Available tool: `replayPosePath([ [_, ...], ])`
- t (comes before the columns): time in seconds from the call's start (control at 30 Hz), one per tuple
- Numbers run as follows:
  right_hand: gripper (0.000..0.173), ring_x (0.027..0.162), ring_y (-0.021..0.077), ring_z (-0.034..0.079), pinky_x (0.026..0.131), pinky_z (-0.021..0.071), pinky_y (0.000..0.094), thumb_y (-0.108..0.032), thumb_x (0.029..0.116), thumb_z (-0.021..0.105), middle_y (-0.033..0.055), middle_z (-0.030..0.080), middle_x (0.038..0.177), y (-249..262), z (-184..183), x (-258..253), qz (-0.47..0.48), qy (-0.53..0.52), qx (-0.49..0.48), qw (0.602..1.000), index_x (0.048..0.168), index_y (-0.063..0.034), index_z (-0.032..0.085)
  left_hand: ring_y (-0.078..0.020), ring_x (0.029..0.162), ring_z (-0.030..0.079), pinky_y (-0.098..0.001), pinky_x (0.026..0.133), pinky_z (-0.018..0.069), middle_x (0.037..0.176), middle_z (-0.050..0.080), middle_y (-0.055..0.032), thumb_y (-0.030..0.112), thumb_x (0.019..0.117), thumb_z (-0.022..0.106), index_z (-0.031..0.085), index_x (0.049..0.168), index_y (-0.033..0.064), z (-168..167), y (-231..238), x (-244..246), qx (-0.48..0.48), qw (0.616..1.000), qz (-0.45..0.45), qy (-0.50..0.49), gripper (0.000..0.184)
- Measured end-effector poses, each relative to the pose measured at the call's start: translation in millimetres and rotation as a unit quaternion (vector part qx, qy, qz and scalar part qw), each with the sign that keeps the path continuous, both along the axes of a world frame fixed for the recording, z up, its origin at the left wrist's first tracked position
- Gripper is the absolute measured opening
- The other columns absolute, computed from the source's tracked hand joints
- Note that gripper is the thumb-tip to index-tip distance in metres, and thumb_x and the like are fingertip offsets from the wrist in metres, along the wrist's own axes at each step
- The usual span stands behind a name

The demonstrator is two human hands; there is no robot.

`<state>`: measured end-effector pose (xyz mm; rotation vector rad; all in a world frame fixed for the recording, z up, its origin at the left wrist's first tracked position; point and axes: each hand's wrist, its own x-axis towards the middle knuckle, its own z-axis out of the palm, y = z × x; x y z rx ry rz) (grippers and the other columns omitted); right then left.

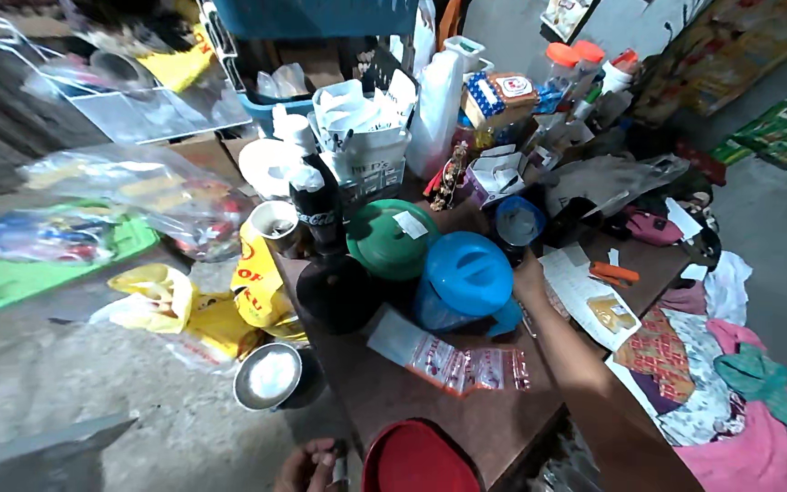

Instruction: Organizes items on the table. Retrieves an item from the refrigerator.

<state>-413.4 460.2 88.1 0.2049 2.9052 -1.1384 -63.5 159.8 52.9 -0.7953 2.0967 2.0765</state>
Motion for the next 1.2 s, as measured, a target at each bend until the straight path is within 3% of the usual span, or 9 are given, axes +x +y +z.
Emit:
replayPosePath([
  [0.17,0.067,0.119,0.0349,0.064,0.104,0.0505,0.0508,-0.002,0.0843,0.08,0.026,0.063,0.127,2.2,-1.4,21.0,0.02,0.012,-0.056,0.998,0.141,0.0059,0.046,-0.0154,0.09,0.066,-0.0349,0.082,0.0565,0.104,0.068,-0.0107,0.021,0.1001,0.057,0.068,0.114,-0.0006,-6.5,10.6,-52.1,-0.158,0.978,-0.128,0.037,0.028],
  [0.3,0.082,0.125,0.0257,0.061,0.104,0.0528,0.0408,-0.002,0.0892,0.074,0.0205,0.05,0.149,27.9,-6.5,43.8,0.038,0.001,-0.174,0.984,0.158,-0.0023,0.028,-0.0319,0.099,0.069,-0.0502,0.093,0.0546,0.107,0.07,-0.0206,0.016,0.1025,0.059,0.071,0.111,-0.0033,3.8,27.3,-108.4,-0.247,0.941,-0.23,0.032,0.024],
  [0.4,0.042,0.106,0.027,0.068,0.09,0.0574,0.0398,-0.009,0.0977,0.06,0.0251,0.062,0.126,28.1,-6.1,113.0,-0.062,0.129,-0.101,0.985,0.135,0.01,0.051,-0.0257,0.09,0.069,-0.0477,0.087,0.0545,0.097,0.072,-0.0139,0.021,0.1029,0.06,0.072,0.109,0.0014,13.5,31.4,-120.7,-0.217,0.944,-0.246,-0.03,0.024],
  [0.5,0.021,0.098,0.0285,0.07,0.087,0.0584,0.042,-0.006,0.094,0.062,0.021,0.071,0.107,-9.9,-20.7,190.9,0.097,0.159,-0.002,0.983,0.107,0.0093,0.069,-0.0198,0.082,0.068,-0.0447,0.08,0.055,0.091,0.071,-0.0092,0.024,0.1017,0.062,0.072,0.105,0.0037,8.1,29.8,-109.9,-0.171,0.958,-0.226,-0.034,0.023],
  [0.6,0.022,0.114,0.0305,0.069,0.099,0.0562,0.044,-0.014,0.0947,0.066,0.0152,0.073,0.117,-54.8,-45.0,202.8,0.294,0.123,0.075,0.945,0.111,-0.0015,0.075,-0.016,0.081,0.067,-0.0408,0.08,0.0553,0.092,0.071,-0.0071,0.022,0.1009,0.063,0.072,0.105,0.0039,2.6,28.2,-97.2,-0.143,0.965,-0.217,-0.026,0.02],
  [0.73,0.041,0.137,0.0367,0.051,0.112,0.0424,0.0529,-0.025,0.1017,0.062,0.0201,0.059,0.14,-92.0,-36.2,175.9,0.354,-0.096,0.203,0.908,0.134,0.0006,0.062,-0.0115,0.083,0.068,-0.0343,0.08,0.0564,0.094,0.072,-0.0042,0.019,0.0999,0.063,0.072,0.106,0.0045,4.0,33.5,-86.8,-0.101,0.976,-0.191,-0.01,0.018],
  [0.93,0.027,0.121,0.036,0.064,0.1,0.0533,0.0495,-0.012,0.1018,0.054,0.0212,0.068,0.124,-91.2,-32.5,172.2,0.312,-0.032,0.191,0.93,0.117,0.0025,0.072,-0.0105,0.087,0.067,-0.0315,0.082,0.0558,0.099,0.07,-0.0048,0.015,0.0999,0.061,0.07,0.111,0.003,9.9,46.4,-77.4,-0.011,0.986,-0.162,-0.024,0.018],
  [1.07,0.021,0.093,0.0313,0.073,0.085,0.0597,0.0453,-0.01,0.0953,0.063,0.0184,0.074,0.102,-75.2,-16.4,169.8,0.229,0.124,0.073,0.963,0.106,0.0011,0.077,-0.0156,0.096,0.067,-0.0338,0.087,0.0556,0.113,0.067,-0.0125,0.02,0.102,0.062,0.059,0.129,-0.0028,21.6,71.0,-91.3,0.035,0.993,-0.108,-0.007,0.035],
  [1.2,0.017,0.085,0.0171,0.073,0.078,0.0609,0.0295,-0.01,0.0914,0.068,0.0134,0.076,0.098,-62.2,13.3,187.0,0.166,0.267,-0.047,0.948,0.1,-0.0003,0.079,-0.026,0.142,0.045,-0.0397,0.115,0.0413,0.158,0.038,-0.0226,0.032,0.0899,0.077,0.023,0.159,-0.0001,32.6,100.6,-109.1,0.071,0.987,-0.126,0.071,0.093],
])
